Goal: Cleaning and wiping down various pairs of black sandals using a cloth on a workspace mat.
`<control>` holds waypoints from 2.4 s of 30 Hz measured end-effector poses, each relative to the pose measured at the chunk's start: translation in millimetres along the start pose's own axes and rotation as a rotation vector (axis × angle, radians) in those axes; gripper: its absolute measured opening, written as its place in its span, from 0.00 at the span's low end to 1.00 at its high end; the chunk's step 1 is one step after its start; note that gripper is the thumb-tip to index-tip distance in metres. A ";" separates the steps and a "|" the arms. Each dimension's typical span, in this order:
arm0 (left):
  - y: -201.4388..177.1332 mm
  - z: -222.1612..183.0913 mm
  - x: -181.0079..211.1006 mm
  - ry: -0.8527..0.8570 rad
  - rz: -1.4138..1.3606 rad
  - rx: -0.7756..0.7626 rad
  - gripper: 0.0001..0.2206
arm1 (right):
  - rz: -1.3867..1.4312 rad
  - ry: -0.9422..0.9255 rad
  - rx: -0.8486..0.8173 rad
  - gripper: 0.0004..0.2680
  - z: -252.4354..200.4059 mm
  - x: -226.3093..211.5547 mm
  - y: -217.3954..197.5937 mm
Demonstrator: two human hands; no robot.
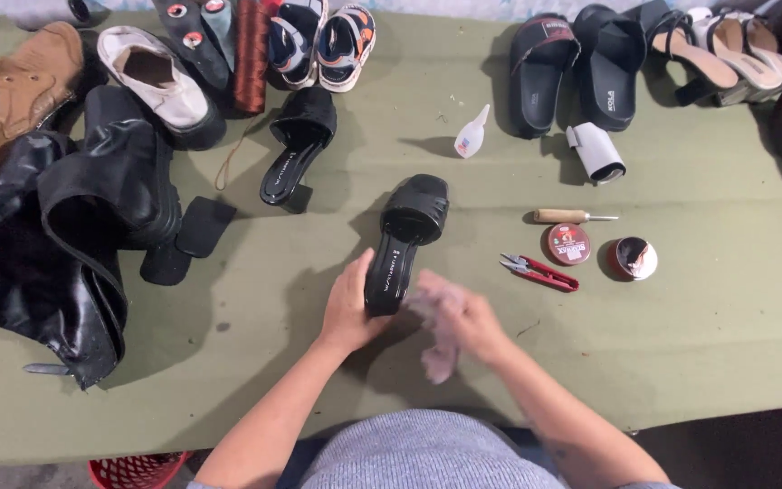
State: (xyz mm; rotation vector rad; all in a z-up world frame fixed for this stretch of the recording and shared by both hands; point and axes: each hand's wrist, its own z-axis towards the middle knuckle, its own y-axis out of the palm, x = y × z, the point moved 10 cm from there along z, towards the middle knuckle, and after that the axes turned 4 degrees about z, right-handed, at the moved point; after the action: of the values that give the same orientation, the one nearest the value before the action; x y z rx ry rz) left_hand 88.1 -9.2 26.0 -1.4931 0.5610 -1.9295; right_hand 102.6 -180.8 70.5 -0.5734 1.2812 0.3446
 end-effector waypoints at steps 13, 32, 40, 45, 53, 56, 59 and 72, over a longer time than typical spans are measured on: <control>14.0 -28.4 -45.8 -0.576 -0.717 -0.065 0.32 | -0.429 -0.104 0.421 0.17 120.1 18.0 -51.5; 27.5 -36.2 -53.1 -0.723 -0.986 -0.285 0.37 | -0.257 0.253 0.502 0.33 57.9 59.8 -58.7; 26.7 -36.0 -61.9 -0.742 -1.112 -0.263 0.32 | -0.492 0.160 0.561 0.32 69.9 65.9 -104.4; 28.5 -34.0 -62.0 -0.725 -1.097 -0.289 0.32 | -0.896 0.354 0.219 0.37 99.8 80.9 -97.7; 20.8 -30.5 -52.9 -0.732 -1.033 -0.298 0.32 | -0.890 0.287 0.406 0.12 104.3 128.1 -160.3; 19.9 -28.2 -49.1 -0.752 -1.005 -0.284 0.32 | -0.626 0.157 0.550 0.06 101.0 60.5 -155.3; 18.0 -23.5 -42.7 -0.766 -0.965 -0.268 0.30 | -0.437 -0.009 0.564 0.13 104.8 25.2 -123.5; 52.1 -36.9 -99.6 -0.908 -1.202 -0.194 0.12 | -0.461 -0.281 0.167 0.17 72.5 8.6 2.6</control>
State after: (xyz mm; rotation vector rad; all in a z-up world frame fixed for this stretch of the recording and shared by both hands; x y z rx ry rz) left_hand 80.1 21.7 -87.9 -2.9430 -0.7526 -1.5475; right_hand 161.3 -137.4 74.4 -0.6334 0.8662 -0.0657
